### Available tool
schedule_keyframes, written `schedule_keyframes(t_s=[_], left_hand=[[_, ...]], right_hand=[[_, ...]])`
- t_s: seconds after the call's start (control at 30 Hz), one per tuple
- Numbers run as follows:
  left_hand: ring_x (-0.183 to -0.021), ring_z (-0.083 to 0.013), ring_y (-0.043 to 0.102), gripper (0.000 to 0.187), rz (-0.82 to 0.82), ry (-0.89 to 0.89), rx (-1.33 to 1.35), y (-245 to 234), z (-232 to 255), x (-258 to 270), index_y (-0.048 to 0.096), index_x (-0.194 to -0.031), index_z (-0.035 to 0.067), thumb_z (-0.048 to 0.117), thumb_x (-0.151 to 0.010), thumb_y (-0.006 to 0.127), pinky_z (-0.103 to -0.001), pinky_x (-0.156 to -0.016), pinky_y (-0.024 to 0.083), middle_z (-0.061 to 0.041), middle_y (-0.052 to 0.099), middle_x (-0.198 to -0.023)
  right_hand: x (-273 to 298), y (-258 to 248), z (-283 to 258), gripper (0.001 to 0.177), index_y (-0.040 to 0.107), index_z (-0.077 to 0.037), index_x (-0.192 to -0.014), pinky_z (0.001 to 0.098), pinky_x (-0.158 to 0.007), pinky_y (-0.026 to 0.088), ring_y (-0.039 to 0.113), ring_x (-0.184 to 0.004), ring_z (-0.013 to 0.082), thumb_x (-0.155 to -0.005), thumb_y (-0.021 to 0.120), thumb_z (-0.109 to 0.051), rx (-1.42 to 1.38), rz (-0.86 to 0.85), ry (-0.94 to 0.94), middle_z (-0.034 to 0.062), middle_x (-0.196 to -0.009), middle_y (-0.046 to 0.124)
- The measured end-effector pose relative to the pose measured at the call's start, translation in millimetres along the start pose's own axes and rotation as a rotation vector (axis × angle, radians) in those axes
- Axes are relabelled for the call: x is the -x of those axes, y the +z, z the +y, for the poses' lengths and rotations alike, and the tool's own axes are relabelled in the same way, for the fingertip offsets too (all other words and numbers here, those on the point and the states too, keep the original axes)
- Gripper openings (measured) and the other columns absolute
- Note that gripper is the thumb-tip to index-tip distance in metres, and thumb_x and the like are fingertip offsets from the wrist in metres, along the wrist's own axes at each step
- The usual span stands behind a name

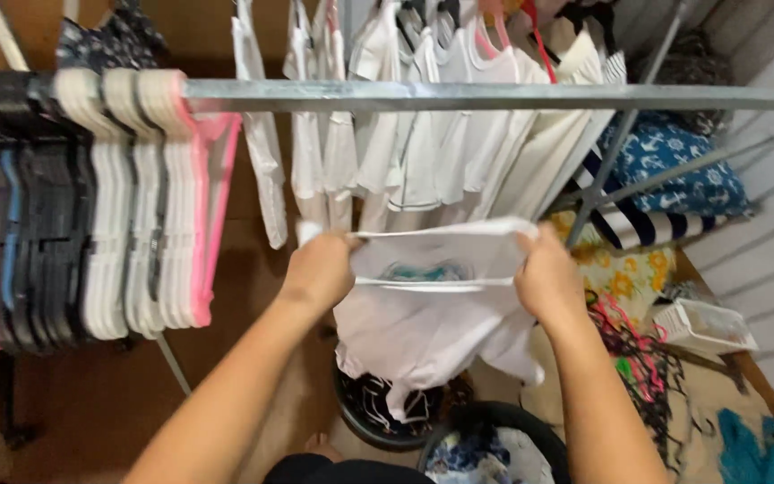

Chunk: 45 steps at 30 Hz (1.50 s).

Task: Hang clean clothes from a laundry basket onto hangers on a clothing rack.

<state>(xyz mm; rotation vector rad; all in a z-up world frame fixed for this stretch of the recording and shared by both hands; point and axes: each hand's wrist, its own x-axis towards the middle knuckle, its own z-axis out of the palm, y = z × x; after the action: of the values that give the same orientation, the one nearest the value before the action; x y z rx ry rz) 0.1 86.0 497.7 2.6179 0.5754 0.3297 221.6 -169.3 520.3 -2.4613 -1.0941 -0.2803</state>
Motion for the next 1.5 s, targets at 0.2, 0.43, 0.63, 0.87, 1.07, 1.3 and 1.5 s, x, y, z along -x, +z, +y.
schedule_keyframes(t_s=[0.2,0.43,0.63,0.87,1.07,1.3,1.5], left_hand=[[-0.098,-0.0458,0.064,0.037,0.185,-0.055,0.159,13.5,0.7,-1.6,0.066,-0.115,0.002,-0.003,-0.081,0.053,-0.053,-0.087,0.052,-0.022,0.057,-0.122],[-0.102,-0.0392,0.061,0.026,0.088,0.149,0.064,85.0,-22.2,-23.4,0.057,-0.118,0.003,0.005,-0.094,0.046,-0.045,-0.092,0.05,-0.019,0.054,-0.117],[-0.092,-0.0307,0.055,0.022,0.024,0.245,-0.083,114.9,-36.4,-8.2,0.055,-0.104,0.0,0.022,-0.099,0.054,-0.047,-0.084,0.043,-0.02,0.056,-0.116],[-0.1,-0.0285,0.057,0.019,0.02,0.325,0.102,137.7,-77.8,-3.0,0.058,-0.108,0.002,0.018,-0.101,0.052,-0.041,-0.09,0.047,-0.015,0.057,-0.109],[-0.103,-0.0315,0.065,0.026,-0.047,0.391,-0.033,167.3,-87.2,-18.0,0.064,-0.118,0.005,0.015,-0.096,0.054,-0.043,-0.09,0.054,-0.015,0.062,-0.117],[-0.106,-0.0344,0.065,0.025,-0.137,0.284,-0.124,91.1,-46.3,-13.3,0.066,-0.116,0.007,0.012,-0.094,0.054,-0.046,-0.082,0.058,-0.015,0.058,-0.126],[-0.116,-0.0391,0.057,0.033,-0.108,0.23,-0.181,70.4,-33.9,-34.4,0.071,-0.114,0.021,0.009,-0.087,0.057,-0.047,-0.083,0.057,-0.014,0.051,-0.128]], right_hand=[[-19.1,19.8,-86.2,0.044,0.074,-0.015,-0.117,0.0515,-0.093,0.048,0.058,-0.114,0.0424,-0.079,0.058,0.0,0.06,-0.019,0.078,0.0208,-0.123,0.058],[-92.8,147.6,-252.8,0.03,0.075,-0.006,-0.11,0.0341,-0.079,0.058,0.074,-0.085,0.02,-0.088,0.073,-0.027,-0.873,-0.153,-0.159,0.0081,-0.099,0.079],[-98.2,171.8,-324.0,0.035,0.077,-0.004,-0.098,0.0311,-0.066,0.054,0.069,-0.07,0.0139,-0.09,0.075,-0.037,-0.907,-0.382,-0.012,0.0096,-0.084,0.077],[-96.3,130.2,-321.4,0.036,0.069,-0.003,-0.079,0.0267,-0.046,0.046,0.058,-0.052,0.0106,-0.088,0.078,-0.037,-1.201,-0.496,0.146,0.0033,-0.069,0.064],[-105.0,40.7,-299.5,0.03,0.064,-0.011,-0.08,0.0219,-0.038,0.028,0.042,-0.044,0.0064,-0.093,0.068,-0.038,-1.752,-0.86,0.48,0.0015,-0.067,0.06],[-19.6,-34.9,-172.7,0.024,0.061,-0.002,-0.095,0.0329,-0.064,0.054,0.069,-0.071,0.0194,-0.101,0.059,-0.026,-1.495,-0.651,0.252,0.0076,-0.08,0.064],[129.0,-87.7,-46.7,0.03,0.065,-0.004,-0.125,0.0373,-0.074,0.057,0.069,-0.084,0.0204,-0.101,0.052,-0.018,-0.898,-0.267,0.452,0.0075,-0.1,0.073]])
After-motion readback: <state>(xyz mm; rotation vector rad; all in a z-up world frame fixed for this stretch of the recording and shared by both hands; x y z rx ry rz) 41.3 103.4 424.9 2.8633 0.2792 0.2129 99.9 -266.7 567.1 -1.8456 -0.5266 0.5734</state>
